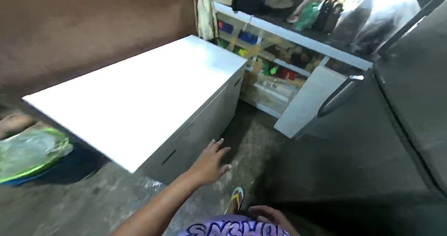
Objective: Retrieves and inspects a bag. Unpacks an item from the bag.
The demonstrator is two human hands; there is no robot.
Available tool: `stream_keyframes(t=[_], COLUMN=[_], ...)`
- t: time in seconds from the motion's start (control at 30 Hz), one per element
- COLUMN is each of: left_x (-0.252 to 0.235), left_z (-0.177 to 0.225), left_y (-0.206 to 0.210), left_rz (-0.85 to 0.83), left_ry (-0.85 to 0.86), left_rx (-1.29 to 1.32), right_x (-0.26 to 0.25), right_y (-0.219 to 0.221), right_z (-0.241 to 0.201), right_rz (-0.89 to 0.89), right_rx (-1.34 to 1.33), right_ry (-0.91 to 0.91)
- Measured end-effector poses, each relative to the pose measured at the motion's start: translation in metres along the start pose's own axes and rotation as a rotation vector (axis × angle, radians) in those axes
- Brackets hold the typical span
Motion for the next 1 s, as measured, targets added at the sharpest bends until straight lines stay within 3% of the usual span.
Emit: stream_keyframes(t=[0.13,0.23,0.3,0.37,0.6,0.83,1.0], left_x=[-0.093,-0.14,-0.165,-0.19,-0.288,-0.459,-0.59], left_z=[0.008,-0.018,-0.04,-0.066,-0.129,-0.084,-0.033], left_y=[-0.023,-0.062,-0.096,-0.132,-0.289,-0.46,-0.516], left_rz=[-0.094,-0.017,0.063,0.152,0.42,0.474,0.433], left_ry=[-0.049,-0.14,-0.2,-0.241,-0.289,-0.181,-0.151], left_rx=[-0.06,0.0,0.048,0.056,0.147,0.115,0.097], right_x=[-0.074,-0.113,-0.147,-0.187,-0.338,-0.425,-0.488], right_y=[-0.055,-0.129,-0.176,-0.214,-0.311,-0.446,-0.53], right_z=[-0.016,-0.038,-0.047,-0.053,-0.104,-0.175,-0.185], right_rz=[-0.014,0.103,0.166,0.174,0.158,0.408,0.449], right_rx=[0.095,0.172,0.182,0.207,0.319,0.278,0.268], right_ry=[0.06,-0.017,-0.12,-0.107,-0.222,-0.191,-0.221])
Point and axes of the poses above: each hand's wrist, its own x-axis away from the middle knuckle, its own y-axis out of the palm, z = x × y, the point moved 9 cm from there along -x, towards the middle knuckle, and after that the axes turned 4 degrees about -z, right-handed, at the moved point
